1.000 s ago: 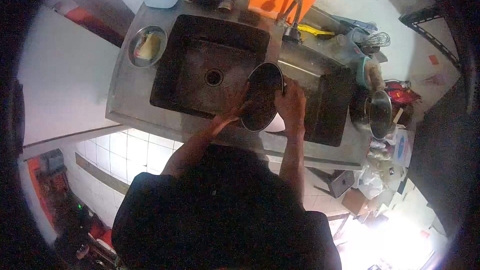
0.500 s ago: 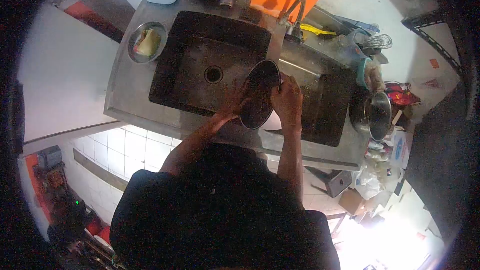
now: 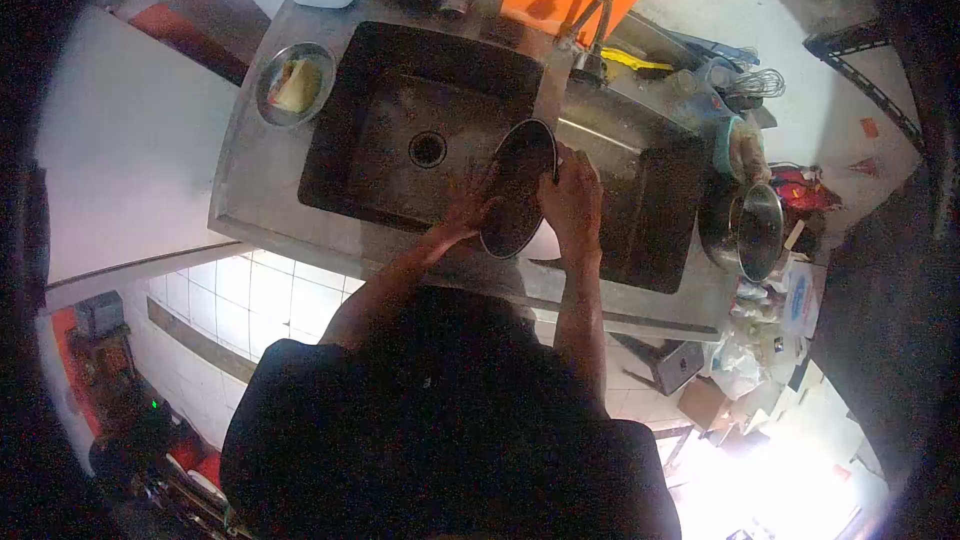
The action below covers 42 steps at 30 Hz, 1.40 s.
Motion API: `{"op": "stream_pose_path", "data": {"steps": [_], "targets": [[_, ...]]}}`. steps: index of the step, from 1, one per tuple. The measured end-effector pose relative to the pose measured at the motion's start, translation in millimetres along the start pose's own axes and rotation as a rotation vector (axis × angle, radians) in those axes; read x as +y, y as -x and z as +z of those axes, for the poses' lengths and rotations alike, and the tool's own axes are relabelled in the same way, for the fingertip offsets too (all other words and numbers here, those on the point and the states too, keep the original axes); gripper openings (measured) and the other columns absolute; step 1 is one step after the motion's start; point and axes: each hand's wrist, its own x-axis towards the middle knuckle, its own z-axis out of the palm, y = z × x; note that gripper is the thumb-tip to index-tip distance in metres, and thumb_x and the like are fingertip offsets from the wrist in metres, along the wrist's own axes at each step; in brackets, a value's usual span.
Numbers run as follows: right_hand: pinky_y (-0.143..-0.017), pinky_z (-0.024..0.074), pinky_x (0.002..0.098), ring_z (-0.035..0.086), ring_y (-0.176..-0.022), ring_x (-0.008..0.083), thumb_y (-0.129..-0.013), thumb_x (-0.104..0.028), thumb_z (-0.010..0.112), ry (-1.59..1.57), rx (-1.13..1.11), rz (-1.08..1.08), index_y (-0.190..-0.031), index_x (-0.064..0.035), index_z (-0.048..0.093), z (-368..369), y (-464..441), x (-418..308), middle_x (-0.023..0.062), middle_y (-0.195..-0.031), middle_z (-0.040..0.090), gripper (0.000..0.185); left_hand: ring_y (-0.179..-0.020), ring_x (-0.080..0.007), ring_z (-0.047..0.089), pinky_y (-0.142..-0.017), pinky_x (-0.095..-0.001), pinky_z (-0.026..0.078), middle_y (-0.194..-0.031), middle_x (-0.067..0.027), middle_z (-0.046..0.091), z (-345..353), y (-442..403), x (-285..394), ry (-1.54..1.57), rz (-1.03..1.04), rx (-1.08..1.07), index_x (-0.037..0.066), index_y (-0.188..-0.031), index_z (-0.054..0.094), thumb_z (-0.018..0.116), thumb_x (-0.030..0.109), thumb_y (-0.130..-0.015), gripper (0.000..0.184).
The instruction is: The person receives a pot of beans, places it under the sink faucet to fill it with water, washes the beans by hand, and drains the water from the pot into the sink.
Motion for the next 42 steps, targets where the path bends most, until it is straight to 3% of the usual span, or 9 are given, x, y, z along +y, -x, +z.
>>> {"op": "stream_pose_path", "data": {"steps": [3,12,22,28,31,33,37,39,42], "targets": [[-0.083,0.0475,0.0449,0.062,-0.088,0.0349,-0.08,-0.012,0.059,0.03,0.037,-0.028,-0.119,-0.0057,0.061,3,0,12,0.0182,-0.098,0.062,0.04,-0.142,-0.0431,0.007,-0.106,-0.0695,0.004,-0.158,-0.0082,0.01,-20,-2,12,0.077,0.001,0.003,0.009,-0.151,0.015,0.031,0.053,-0.097,0.072],[-0.083,0.0474,0.0433,0.064,-0.092,0.0312,-0.079,-0.012,0.057,0.003,-0.012,0.107,-0.124,-0.0065,0.059,-9,4,24,0.0187,-0.102,0.063,0.045,-0.143,-0.0427,0.005,-0.106,-0.0687,0.008,-0.158,-0.0095,0.006,-22,-7,18,0.095,0.03,0.094,0.01,-0.151,0.013,0.032,0.052,-0.096,0.072],[-0.087,0.0472,0.043,0.063,-0.097,0.0338,-0.08,-0.012,0.058,-0.02,-0.002,0.003,-0.121,-0.0042,0.059,-1,2,8,0.0186,-0.108,0.063,0.042,-0.143,-0.0416,0.007,-0.108,-0.0673,0.007,-0.158,-0.0111,0.007,-21,-1,17,0.235,-0.086,-0.051,0.009,-0.151,0.011,0.031,0.05,-0.097,0.071],[-0.088,0.0471,0.043,0.062,-0.099,0.0338,-0.08,-0.012,0.059,0.0,-0.059,0.107,-0.123,-0.0051,0.057,-4,1,5,0.0184,-0.112,0.061,0.044,-0.143,-0.0406,0.007,-0.107,-0.0685,0.004,-0.158,-0.0112,0.006,-26,0,19,0.194,-0.043,0.021,0.01,-0.151,0.011,0.034,0.048,-0.098,0.07],[-0.084,0.0479,0.0439,0.062,-0.095,0.034,-0.08,-0.013,0.059,0.065,0.006,0.011,-0.123,-0.0052,0.058,1,0,9,0.0188,-0.108,0.062,0.043,-0.143,-0.0406,0.006,-0.108,-0.0672,0.002,-0.158,-0.0111,0.006,-21,-1,15,0.138,-0.032,0.037,0.009,-0.151,0.013,0.034,0.048,-0.097,0.07],[-0.092,0.0448,0.0483,0.057,-0.105,0.0395,-0.08,-0.015,0.056,0.0,-0.05,0.053,-0.118,-0.0046,0.057,-2,1,6,0.0194,-0.113,0.058,0.04,-0.143,-0.0405,0.006,-0.108,-0.0669,0.001,-0.158,-0.011,0.005,-19,0,14,0.146,-0.027,0.047,0.008,-0.151,0.014,0.034,0.049,-0.097,0.07],[-0.092,0.0446,0.0485,0.057,-0.106,0.0388,-0.081,-0.016,0.055,0.002,-0.074,0.093,-0.122,-0.0053,0.056,-4,-1,1,0.0195,-0.116,0.058,0.043,-0.143,-0.0405,0.004,-0.109,-0.0659,-0.001,-0.158,-0.0109,0.005,-15,-3,15,0.082,-0.054,0.005,0.006,-0.15,0.015,0.03,0.051,-0.097,0.071],[-0.082,0.0482,0.0433,0.062,-0.09,0.0339,-0.079,-0.014,0.059,0.067,-0.027,0.074,-0.12,-0.0063,0.06,-7,-2,-4,0.0185,-0.099,0.062,0.042,-0.143,-0.0405,0.003,-0.109,-0.0659,-0.001,-0.158,-0.0115,0.006,-14,-2,14,0.146,-0.062,-0.017,0.006,-0.15,0.015,0.03,0.051,-0.097,0.071],[-0.082,0.0483,0.0433,0.062,-0.089,0.034,-0.079,-0.015,0.059,0.048,0.027,0.024,-0.119,-0.0058,0.06,1,-1,4,0.018,-0.098,0.062,0.041,-0.143,-0.0404,0.003,-0.109,-0.0658,0.0,-0.158,-0.0127,0.006,-13,-1,10,0.175,-0.06,-0.071,0.006,-0.15,0.014,0.03,0.052,-0.097,0.072]]}}
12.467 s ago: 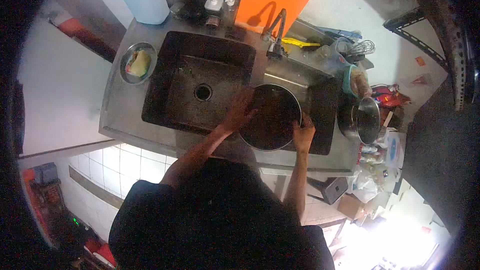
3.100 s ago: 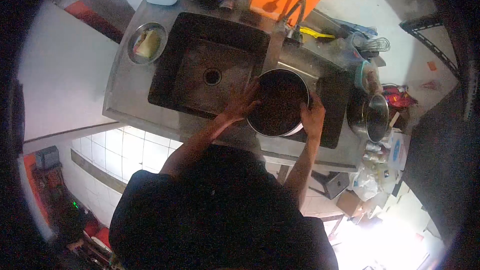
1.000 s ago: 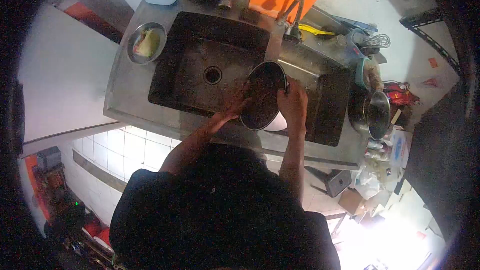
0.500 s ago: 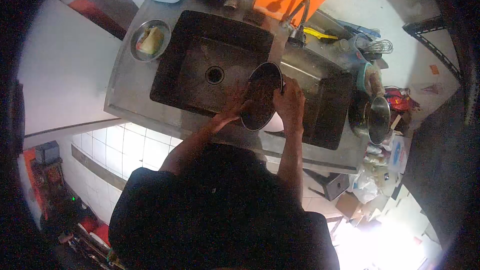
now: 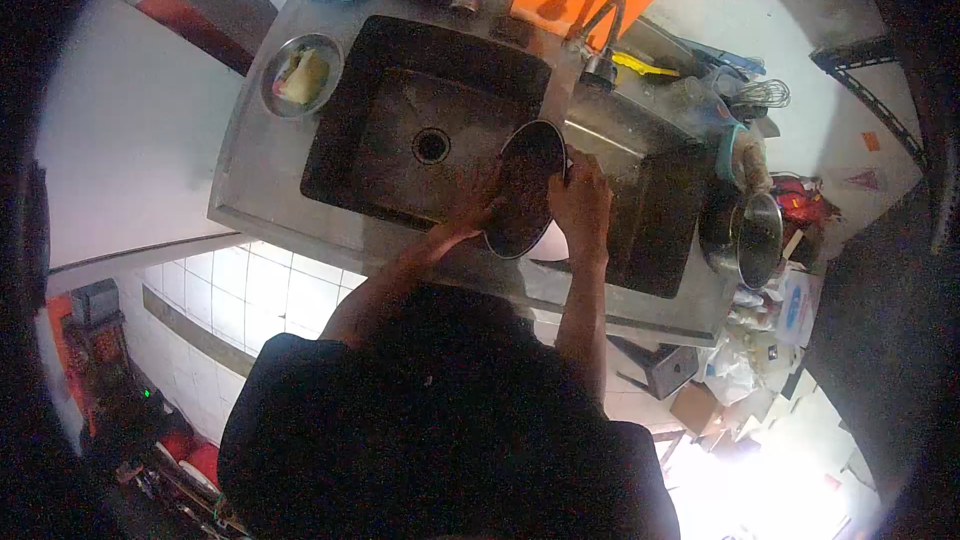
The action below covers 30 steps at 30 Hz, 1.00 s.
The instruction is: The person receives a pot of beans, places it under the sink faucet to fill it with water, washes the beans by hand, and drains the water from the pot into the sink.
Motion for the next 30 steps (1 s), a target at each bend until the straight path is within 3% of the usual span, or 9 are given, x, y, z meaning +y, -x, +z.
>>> {"op": "stream_pose_path", "data": {"steps": [5,7,13,17,20,22,24,30], "targets": [[-0.084,0.0471,0.0438,0.062,-0.091,0.0341,-0.08,-0.014,0.059,0.028,-0.007,0.004,-0.12,-0.0053,0.06,3,1,2,0.0177,-0.1,0.063,0.041,-0.143,-0.0411,0.004,-0.109,-0.0661,0.002,-0.157,-0.0143,0.005,-4,2,6,0.064,0.004,0.072,0.006,-0.15,0.013,0.032,0.052,-0.097,0.073],[-0.084,0.0471,0.0438,0.062,-0.091,0.0343,-0.08,-0.014,0.059,0.047,-0.009,-0.005,-0.12,-0.0051,0.06,0,0,-3,0.0179,-0.101,0.063,0.041,-0.143,-0.0421,0.005,-0.108,-0.067,0.004,-0.158,-0.0133,0.004,2,3,2,-0.053,0.031,0.12,0.006,-0.15,0.013,0.031,0.052,-0.097,0.073],[-0.087,0.0469,0.0442,0.062,-0.098,0.0344,-0.081,-0.013,0.058,-0.008,-0.04,0.017,-0.12,-0.0031,0.06,-5,-1,-9,0.0195,-0.107,0.063,0.04,-0.142,-0.0428,0.006,-0.106,-0.0692,0.007,-0.158,-0.0114,0.005,5,0,-2,0.043,0.006,0.069,0.008,-0.151,0.013,0.033,0.051,-0.097,0.072],[-0.088,0.047,0.0447,0.062,-0.098,0.0348,-0.081,-0.013,0.059,-0.034,-0.021,-0.008,-0.119,-0.0021,0.06,-1,-1,-5,0.0205,-0.108,0.062,0.04,-0.142,-0.0431,0.006,-0.106,-0.0697,0.007,-0.158,-0.0124,0.005,-2,0,5,-0.051,-0.008,0.048,0.007,-0.15,0.012,0.035,0.05,-0.097,0.072],[-0.085,0.0483,0.0446,0.063,-0.095,0.035,-0.08,-0.012,0.059,-0.04,0.017,-0.057,-0.119,-0.0018,0.059,6,-2,1,0.0203,-0.107,0.063,0.041,-0.143,-0.0425,0.007,-0.107,-0.0687,0.007,-0.158,-0.013,0.006,-3,1,6,0.176,-0.012,0.06,0.007,-0.15,0.012,0.036,0.049,-0.096,0.073],[-0.084,0.0488,0.0444,0.064,-0.094,0.0349,-0.079,-0.011,0.059,-0.048,0.007,-0.043,-0.119,-0.0018,0.059,6,-3,0,0.0201,-0.106,0.063,0.041,-0.142,-0.0421,0.01,-0.108,-0.067,0.006,-0.157,-0.0146,0.007,-2,-1,6,-0.048,-0.035,0.037,0.005,-0.15,0.012,0.037,0.047,-0.097,0.073],[-0.093,0.046,0.0466,0.058,-0.107,0.0389,-0.079,-0.013,0.056,-0.025,-0.057,-0.014,-0.12,-0.001,0.057,4,-4,-4,0.0217,-0.115,0.059,0.042,-0.142,-0.042,0.011,-0.108,-0.0665,0.005,-0.157,-0.0153,0.007,-3,2,6,-0.044,-0.03,0.04,0.004,-0.15,0.012,0.037,0.046,-0.097,0.072],[-0.092,0.0464,0.0474,0.059,-0.105,0.0385,-0.079,-0.011,0.055,-0.03,-0.057,-0.041,-0.118,-0.0004,0.057,3,-3,-9,0.0213,-0.114,0.06,0.041,-0.142,-0.0417,0.012,-0.109,-0.0666,0.003,-0.156,-0.0172,0.008,7,1,-2,-0.02,0.008,0.059,0.003,-0.149,0.012,0.035,0.045,-0.098,0.07]]}}
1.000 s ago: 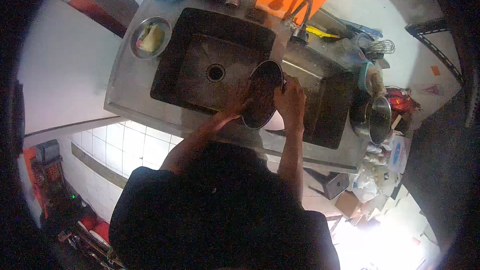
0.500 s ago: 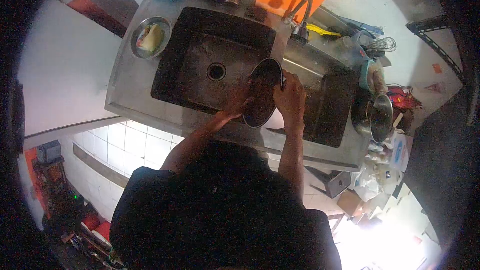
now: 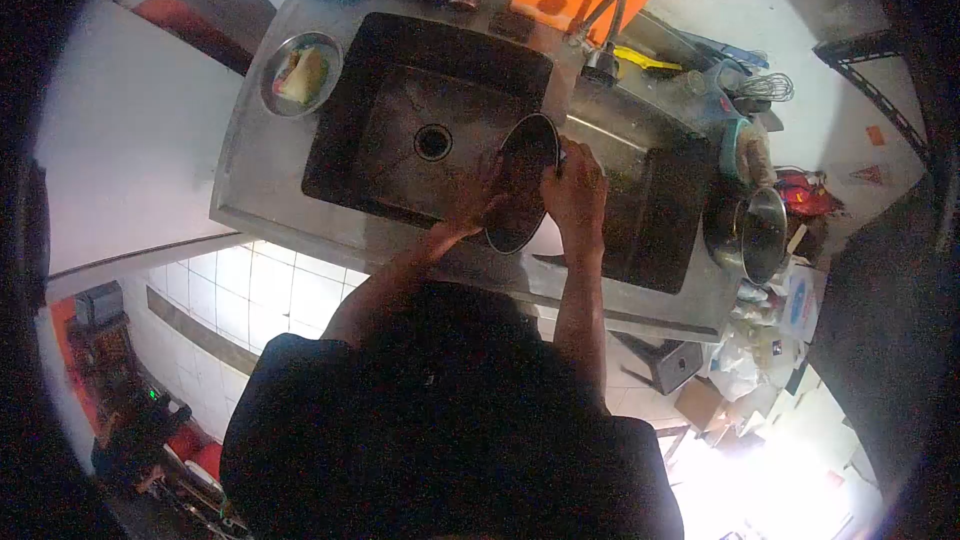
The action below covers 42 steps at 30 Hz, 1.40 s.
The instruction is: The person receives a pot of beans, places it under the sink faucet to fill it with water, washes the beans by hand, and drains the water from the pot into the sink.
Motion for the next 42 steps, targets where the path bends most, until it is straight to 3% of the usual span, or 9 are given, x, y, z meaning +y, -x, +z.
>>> {"op": "stream_pose_path", "data": {"steps": [8,10,11,14,16,26,29,36,42], "targets": [[-0.086,0.049,0.0453,0.061,-0.097,0.0374,-0.078,-0.009,0.055,-0.004,0.04,-0.007,-0.113,0.0001,0.059,1,3,-6,0.0198,-0.104,0.062,0.037,-0.142,-0.0423,0.008,-0.109,-0.0667,0.004,-0.157,-0.016,0.007,1,2,-3,-0.169,0.05,-0.045,0.003,-0.15,0.009,0.036,0.051,-0.096,0.077],[-0.085,0.0495,0.0448,0.062,-0.096,0.0372,-0.078,-0.009,0.055,-0.009,0.054,-0.022,-0.113,0.0002,0.06,1,3,-4,0.0195,-0.103,0.062,0.036,-0.143,-0.041,0.005,-0.109,-0.0661,0.003,-0.157,-0.0135,0.008,-6,-1,3,0.344,0.081,0.107,0.004,-0.15,0.008,0.034,0.051,-0.097,0.076],[-0.085,0.0499,0.0447,0.062,-0.095,0.037,-0.078,-0.01,0.056,-0.019,0.051,-0.025,-0.112,-0.0007,0.06,1,2,-3,0.0195,-0.103,0.062,0.036,-0.143,-0.041,0.005,-0.109,-0.0661,0.003,-0.157,-0.0135,0.008,-9,0,5,0.343,0.084,0.104,0.004,-0.15,0.008,0.034,0.051,-0.097,0.076],[-0.081,0.051,0.0434,0.063,-0.093,0.0346,-0.078,-0.01,0.057,-0.005,0.077,-0.05,-0.113,-0.0027,0.062,8,2,5,0.019,-0.102,0.063,0.037,-0.143,-0.0405,0.003,-0.109,-0.0653,0.003,-0.157,-0.013,0.008,12,8,-14,-0.151,0.078,-0.098,0.003,-0.15,0.01,0.034,0.051,-0.097,0.075],[-0.079,0.051,0.0424,0.064,-0.091,0.0333,-0.076,-0.01,0.058,0.015,0.196,-0.129,-0.115,-0.0045,0.062,11,5,7,0.0192,-0.099,0.062,0.04,-0.143,-0.0419,0.003,-0.109,-0.0649,0.002,-0.157,-0.0132,0.009,28,2,-17,-0.264,0.052,0.049,0.003,-0.15,0.011,0.034,0.05,-0.097,0.074],[-0.081,0.0486,0.0426,0.063,-0.09,0.0347,-0.079,-0.009,0.059,-0.116,0.082,-0.006,-0.122,-0.0042,0.057,-8,12,26,0.0193,-0.104,0.063,0.043,-0.142,-0.0435,0.005,-0.107,-0.0676,0.013,-0.157,-0.0128,0.008,-15,-4,12,-0.146,0.043,-0.02,0.007,-0.151,0.011,0.043,0.046,-0.095,0.075],[-0.08,0.0505,0.0453,0.062,-0.096,0.0404,-0.082,-0.014,0.059,-0.221,0.019,0.075,-0.12,-0.0068,0.057,-29,31,51,0.0191,-0.106,0.062,0.039,-0.142,-0.0435,0.005,-0.108,-0.0664,0.011,-0.157,-0.014,0.007,-20,-2,28,0.099,0.058,-0.002,0.005,-0.15,0.011,0.042,0.047,-0.095,0.076],[-0.082,0.0477,0.0295,0.058,-0.094,0.0166,-0.084,-0.001,0.057,-0.795,0.306,0.174,-0.124,-0.0063,0.055,17,138,158,0.0089,-0.104,0.062,0.04,-0.143,-0.0409,0.004,-0.113,-0.06,0.008,-0.157,-0.0135,0.007,-50,-6,80,-0.077,0.221,-0.1,0.009,-0.15,0.015,0.042,0.046,-0.096,0.071],[-0.093,0.0429,0.0316,0.052,-0.109,0.0171,-0.082,0.004,0.058,-0.993,0.345,0.317,-0.125,-0.0034,0.053,63,182,180,0.0074,-0.116,0.059,0.044,-0.144,-0.0392,0.004,-0.114,-0.0581,0.007,-0.157,-0.0103,0.012,-63,-1,107,0.038,0.382,-0.112,0.011,-0.15,0.02,0.047,0.043,-0.095,0.068]]}}
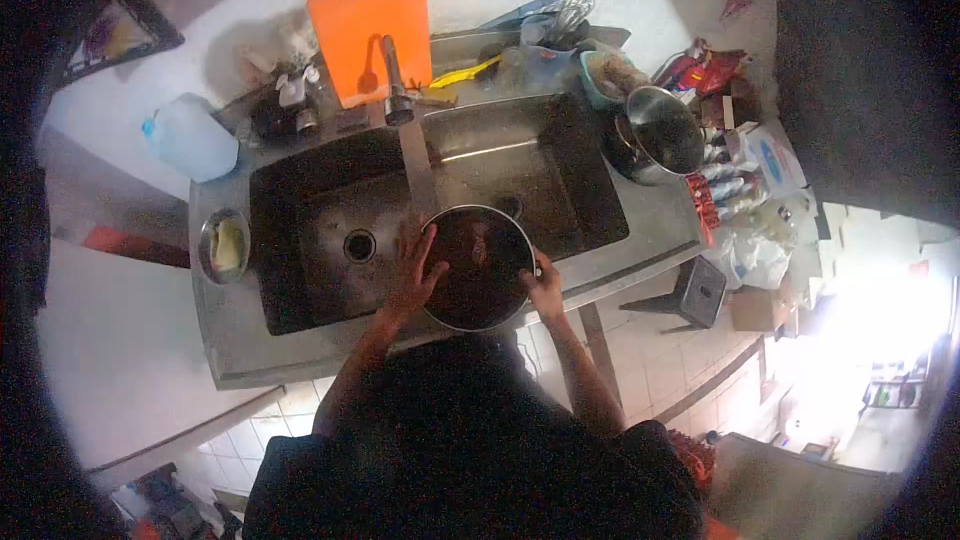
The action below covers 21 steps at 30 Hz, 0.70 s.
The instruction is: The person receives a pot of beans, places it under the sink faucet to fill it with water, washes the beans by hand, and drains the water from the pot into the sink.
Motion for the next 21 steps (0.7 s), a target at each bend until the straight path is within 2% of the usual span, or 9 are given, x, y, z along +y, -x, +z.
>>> {"op": "stream_pose_path", "data": {"steps": [1,5,9,10,12,14,16,19,21], "targets": [[-0.097,0.0397,0.0327,0.053,-0.109,0.0187,-0.081,0.0,0.062,0.017,0.011,0.065,-0.125,-0.0034,0.054,1,0,0,0.0074,-0.117,0.059,0.044,-0.144,-0.039,0.004,-0.114,-0.0577,0.006,-0.157,-0.0098,0.014,3,5,-2,0.053,-0.014,0.073,0.012,-0.149,0.022,0.047,0.043,-0.095,0.067],[-0.094,0.0421,0.0322,0.053,-0.106,0.0189,-0.078,0.002,0.06,0.137,-0.065,-0.031,-0.124,-0.0037,0.051,-1,-14,27,0.0093,-0.111,0.061,0.047,-0.144,-0.0382,0.005,-0.114,-0.057,0.004,-0.156,-0.0086,0.018,6,15,1,0.083,-0.104,0.118,0.014,-0.149,0.025,0.047,0.042,-0.095,0.064],[-0.086,0.0469,0.0332,0.057,-0.097,0.0203,-0.078,0.002,0.06,0.059,-0.106,0.049,-0.126,-0.0037,0.047,-1,-17,23,0.0105,-0.11,0.061,0.05,-0.143,-0.0414,0.005,-0.113,-0.059,0.003,-0.157,-0.0059,0.017,-9,22,20,-0.244,-0.097,-0.067,0.017,-0.148,0.027,0.047,0.04,-0.096,0.061],[-0.083,0.0493,0.0342,0.059,-0.095,0.0217,-0.078,0.002,0.06,0.012,-0.15,0.286,-0.127,-0.0034,0.045,-6,-21,18,0.0116,-0.111,0.06,0.051,-0.143,-0.0428,0.005,-0.113,-0.0599,0.003,-0.157,-0.005,0.017,-9,24,25,-0.336,-0.117,-0.133,0.018,-0.148,0.028,0.046,0.04,-0.096,0.06],[-0.08,0.0517,0.0351,0.06,-0.093,0.0231,-0.079,0.001,0.06,-0.032,-0.215,0.526,-0.129,-0.003,0.044,-15,-22,4,0.0126,-0.112,0.059,0.053,-0.142,-0.0438,0.005,-0.113,-0.061,0.004,-0.157,-0.0055,0.017,-5,32,36,-0.296,-0.173,-0.087,0.018,-0.148,0.028,0.047,0.041,-0.095,0.06],[-0.079,0.0554,0.0392,0.063,-0.092,0.0269,-0.08,-0.002,0.061,-0.022,-0.411,0.615,-0.129,-0.0036,0.044,-17,-26,-13,0.0145,-0.115,0.058,0.051,-0.142,-0.0448,0.005,-0.112,-0.0621,0.005,-0.157,-0.0061,0.017,-3,35,47,-0.267,-0.213,-0.037,0.018,-0.148,0.029,0.048,0.042,-0.095,0.061],[-0.08,0.056,0.0407,0.062,-0.096,0.028,-0.081,-0.004,0.061,-0.125,-0.476,0.664,-0.129,-0.0048,0.044,-19,-31,35,0.0154,-0.116,0.058,0.05,-0.142,-0.0441,0.003,-0.112,-0.062,0.003,-0.157,-0.0107,0.014,4,48,63,-0.198,-0.23,0.079,0.018,-0.146,0.032,0.054,0.032,-0.093,0.06],[-0.082,0.0566,0.0423,0.06,-0.103,0.0287,-0.084,-0.007,0.06,-0.361,-0.566,0.761,-0.13,-0.0064,0.043,-30,-23,124,0.0159,-0.116,0.058,0.049,-0.141,-0.0481,0.006,-0.111,-0.0645,0.012,-0.157,-0.0082,0.016,19,68,71,-0.248,-0.319,0.035,0.017,-0.143,0.04,0.054,0.042,-0.091,0.059],[-0.082,0.0566,0.0423,0.058,-0.107,0.0283,-0.086,-0.008,0.059,-0.509,-0.611,0.816,-0.132,-0.0069,0.042,-30,-17,116,0.0155,-0.117,0.058,0.049,-0.14,-0.0494,0.006,-0.11,-0.0655,0.012,-0.157,-0.0082,0.016,29,77,68,-0.257,-0.308,0.053,0.016,-0.141,0.042,0.056,0.041,-0.09,0.059]]}}
